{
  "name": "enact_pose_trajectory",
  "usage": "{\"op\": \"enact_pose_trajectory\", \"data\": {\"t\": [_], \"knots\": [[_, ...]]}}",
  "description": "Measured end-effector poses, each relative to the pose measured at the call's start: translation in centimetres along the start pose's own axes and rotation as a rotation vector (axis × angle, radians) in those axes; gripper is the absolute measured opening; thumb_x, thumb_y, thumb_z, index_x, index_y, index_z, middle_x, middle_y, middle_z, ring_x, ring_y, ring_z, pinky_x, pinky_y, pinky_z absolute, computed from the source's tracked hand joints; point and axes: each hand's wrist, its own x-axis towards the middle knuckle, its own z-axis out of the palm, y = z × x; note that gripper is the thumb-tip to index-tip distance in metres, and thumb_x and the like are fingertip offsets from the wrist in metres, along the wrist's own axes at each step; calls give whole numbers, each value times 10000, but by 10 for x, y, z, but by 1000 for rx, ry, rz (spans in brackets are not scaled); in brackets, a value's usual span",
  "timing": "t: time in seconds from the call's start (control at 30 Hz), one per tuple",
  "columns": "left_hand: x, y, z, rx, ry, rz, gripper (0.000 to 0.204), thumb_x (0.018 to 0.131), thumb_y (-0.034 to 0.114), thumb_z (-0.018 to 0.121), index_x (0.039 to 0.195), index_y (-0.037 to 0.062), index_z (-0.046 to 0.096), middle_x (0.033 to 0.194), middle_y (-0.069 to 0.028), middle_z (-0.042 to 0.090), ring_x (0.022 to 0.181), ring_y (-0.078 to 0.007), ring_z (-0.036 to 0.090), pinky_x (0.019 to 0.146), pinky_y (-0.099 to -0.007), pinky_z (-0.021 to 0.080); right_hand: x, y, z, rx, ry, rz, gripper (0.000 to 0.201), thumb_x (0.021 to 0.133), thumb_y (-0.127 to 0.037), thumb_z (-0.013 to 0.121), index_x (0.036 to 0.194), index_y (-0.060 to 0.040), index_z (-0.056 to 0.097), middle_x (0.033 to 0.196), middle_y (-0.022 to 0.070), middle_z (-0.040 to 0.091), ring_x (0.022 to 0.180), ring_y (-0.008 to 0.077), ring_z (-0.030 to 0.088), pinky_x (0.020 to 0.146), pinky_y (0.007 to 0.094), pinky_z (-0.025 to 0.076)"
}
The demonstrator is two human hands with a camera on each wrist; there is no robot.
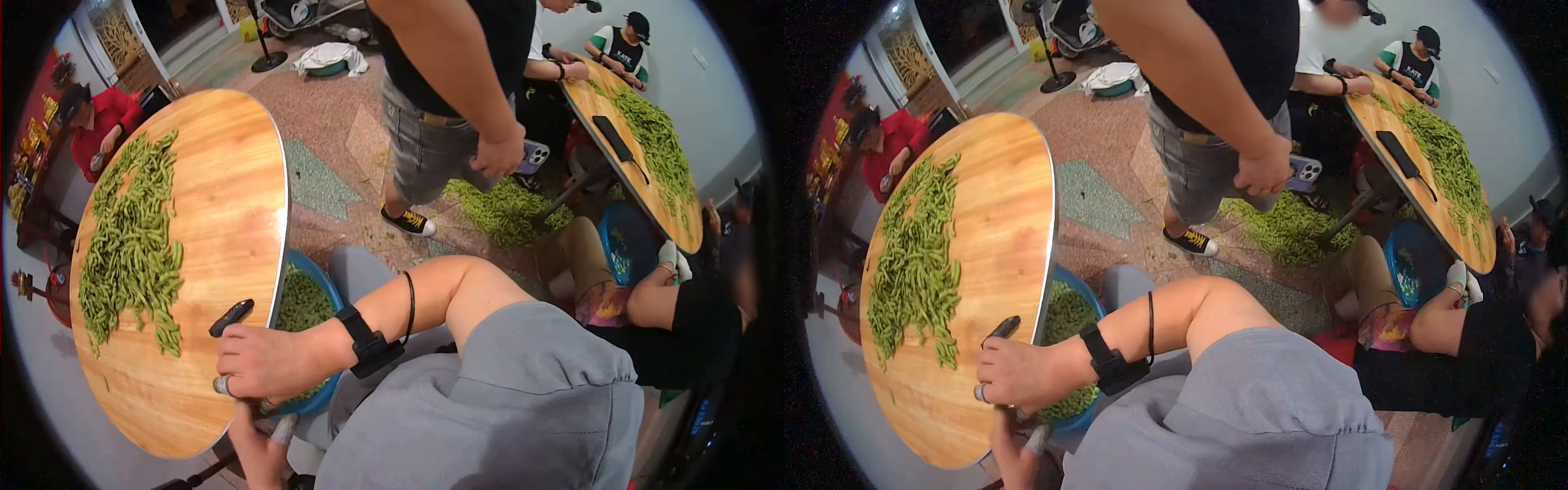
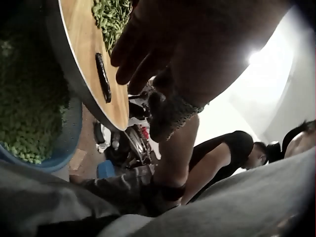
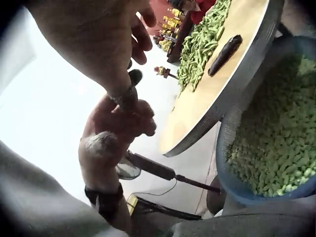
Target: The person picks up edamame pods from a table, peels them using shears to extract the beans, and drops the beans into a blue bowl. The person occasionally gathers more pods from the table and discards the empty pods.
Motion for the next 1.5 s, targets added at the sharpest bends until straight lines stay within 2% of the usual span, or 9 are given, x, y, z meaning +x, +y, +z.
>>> {"op": "enact_pose_trajectory", "data": {"t": [0.07,0.17,0.37,0.63,0.8,0.93,1.13,1.27,1.5], "knots": [[-7,-27,7,-121,-111,-184,284,736,25,635,988,-48,524,930,-182,638,809,-300,636,659,-366,480,-1,-4,13,23,50,-21,235,576,-198,633,740,-62,535,752,69,508,832,262,522,811,373,403],[-5,-33,20,256,27,207,256,679,0,582,931,-46,567,796,-238,586,731,-469,537,633,-483,430,-5,-4,23,-25,101,-108,198,626,-208,599,747,-59,551,770,69,524,845,257,527,832,384,403],[-2,-42,20,326,-338,75,271,676,18,572,940,-33,540,806,-233,576,829,-458,536,682,-470,424,-24,-5,31,154,9,28,152,685,-204,581,744,-65,563,828,78,563,868,259,541,841,396,404],[9,-48,35,278,-497,-112,362,597,43,627,957,38,589,845,-196,596,857,-414,568,723,-434,465,-32,13,36,245,-316,217,562,632,-300,685,1103,-27,550,904,97,584,920,284,562,826,392,422],[27,-50,10,64,-51,-14,264,673,54,631,924,15,561,849,-197,572,840,-396,559,695,-456,451,-10,62,26,308,-363,111,512,631,-280,739,1049,-27,586,1000,130,589,952,318,567,812,421,449],[39,-95,-24,9,330,-330,218,804,147,641,962,-1,621,841,-169,622,698,-318,604,632,-361,480,15,94,44,74,-285,261,388,671,-171,731,998,-15,593,1005,144,582,907,341,562,776,407,468],[80,-153,-70,441,652,-529,193,793,138,636,953,30,627,842,-181,618,768,-338,615,664,-414,483,13,108,71,-112,-297,307,310,659,-113,690,932,-21,577,897,135,542,824,311,545,683,388,461],[110,-176,-84,631,665,-633,173,790,124,626,928,20,632,805,-174,629,752,-342,616,650,-415,483,15,107,67,-159,-332,374,340,656,-103,681,951,6,553,890,162,523,805,321,542,679,384,465],[100,-195,-83,-59,573,-603,155,816,138,647,896,7,624,755,-106,657,662,-236,635,550,-325,467,18,102,45,189,-397,632,323,787,-129,627,1059,18,530,936,201,527,834,369,561,736,410,474]]}}
